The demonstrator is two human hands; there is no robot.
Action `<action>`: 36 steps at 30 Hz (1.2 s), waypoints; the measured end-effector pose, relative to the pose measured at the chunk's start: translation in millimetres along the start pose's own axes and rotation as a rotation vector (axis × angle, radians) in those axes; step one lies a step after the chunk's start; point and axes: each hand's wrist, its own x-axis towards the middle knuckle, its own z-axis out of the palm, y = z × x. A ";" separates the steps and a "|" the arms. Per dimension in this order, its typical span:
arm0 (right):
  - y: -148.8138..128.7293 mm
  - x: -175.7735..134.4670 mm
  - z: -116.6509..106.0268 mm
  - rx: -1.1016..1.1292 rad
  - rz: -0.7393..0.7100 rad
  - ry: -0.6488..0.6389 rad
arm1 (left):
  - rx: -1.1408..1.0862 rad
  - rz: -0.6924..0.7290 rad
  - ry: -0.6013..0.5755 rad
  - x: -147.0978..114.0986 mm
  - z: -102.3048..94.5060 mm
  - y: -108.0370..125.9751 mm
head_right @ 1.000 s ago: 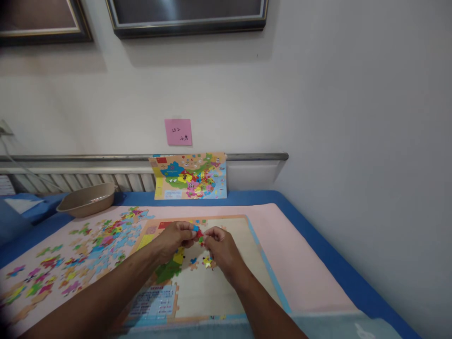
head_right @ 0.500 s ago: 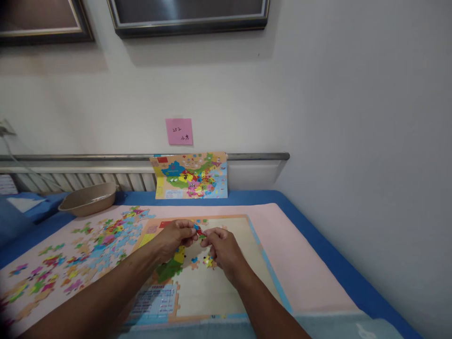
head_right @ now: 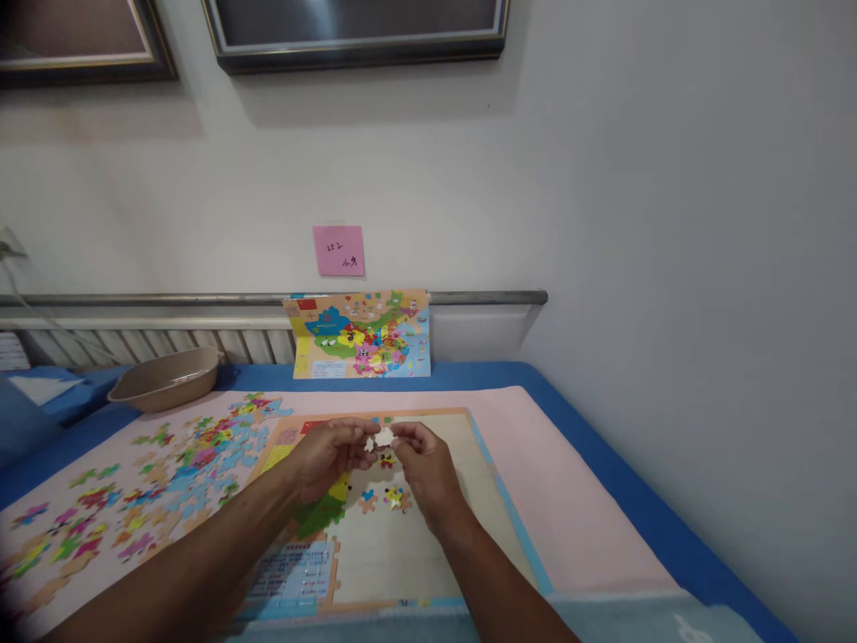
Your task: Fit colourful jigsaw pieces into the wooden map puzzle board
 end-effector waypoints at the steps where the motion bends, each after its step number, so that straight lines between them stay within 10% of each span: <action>1: 1.0 0.7 0.1 0.000 -0.009 0.001 | -0.005 -0.005 -0.006 -1.0 1.8 0.4; 36: 1.2 -1.1 0.6 -0.118 -0.108 0.018 | 0.296 0.189 0.180 9.5 10.9 -19.7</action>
